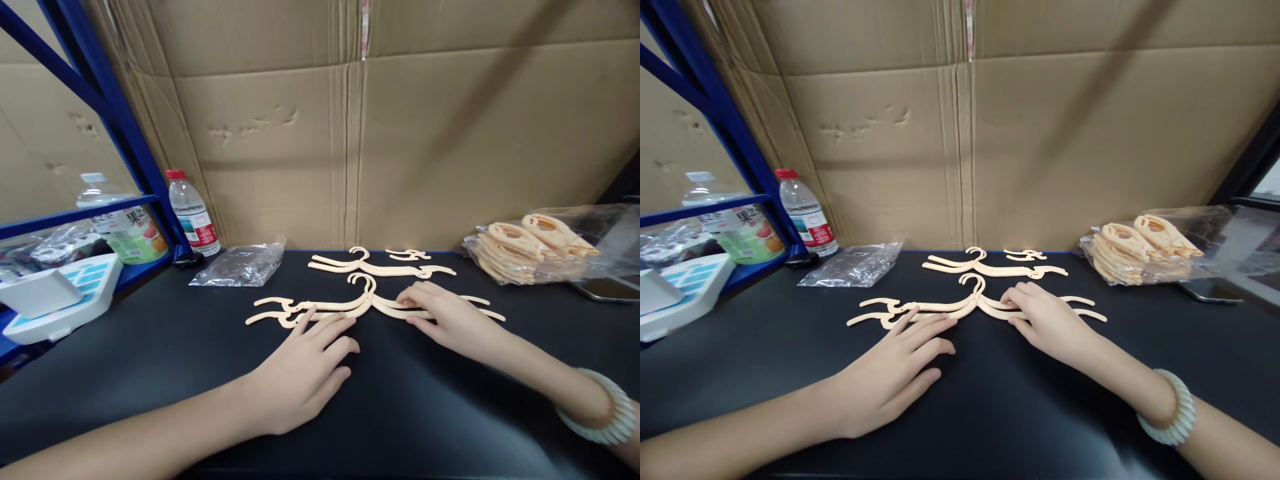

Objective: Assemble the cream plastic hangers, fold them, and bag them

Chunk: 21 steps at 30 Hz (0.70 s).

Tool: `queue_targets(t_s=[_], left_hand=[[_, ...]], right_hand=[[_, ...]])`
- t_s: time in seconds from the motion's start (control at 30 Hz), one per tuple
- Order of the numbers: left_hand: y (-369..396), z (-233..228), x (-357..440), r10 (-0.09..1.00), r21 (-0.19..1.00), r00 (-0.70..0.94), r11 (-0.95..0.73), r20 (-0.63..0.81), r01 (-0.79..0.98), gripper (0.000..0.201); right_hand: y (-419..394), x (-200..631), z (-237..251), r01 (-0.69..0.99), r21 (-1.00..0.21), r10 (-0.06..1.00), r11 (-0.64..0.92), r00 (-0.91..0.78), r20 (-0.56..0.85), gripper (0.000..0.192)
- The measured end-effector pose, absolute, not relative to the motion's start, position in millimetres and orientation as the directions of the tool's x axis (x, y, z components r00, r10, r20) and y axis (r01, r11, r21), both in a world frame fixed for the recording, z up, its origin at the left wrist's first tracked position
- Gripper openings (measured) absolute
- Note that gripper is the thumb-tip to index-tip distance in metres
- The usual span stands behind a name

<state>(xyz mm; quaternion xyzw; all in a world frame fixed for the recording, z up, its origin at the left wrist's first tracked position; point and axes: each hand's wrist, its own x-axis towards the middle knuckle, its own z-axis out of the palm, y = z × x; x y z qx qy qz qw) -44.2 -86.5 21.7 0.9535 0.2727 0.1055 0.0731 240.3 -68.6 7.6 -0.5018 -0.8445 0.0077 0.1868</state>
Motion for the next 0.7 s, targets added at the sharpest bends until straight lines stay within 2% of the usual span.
queue_targets(t_s=[0.13,0.4,0.7], left_hand=[[-85,21,-44,0.546,0.206,0.828,-0.831,0.127,0.517,0.025],[-77,28,-47,0.521,0.257,0.849,-0.835,0.082,0.487,0.042],[-74,26,-49,0.511,0.264,0.853,-0.842,0.108,0.471,0.045]], right_hand=[[-66,243,4,0.865,-0.164,0.855,0.475,-0.409,0.320,0.026],[-61,249,-5,0.878,-0.154,0.870,0.452,-0.396,0.293,0.028],[-57,251,-5,0.869,-0.187,0.871,0.457,-0.396,0.289,0.028]])
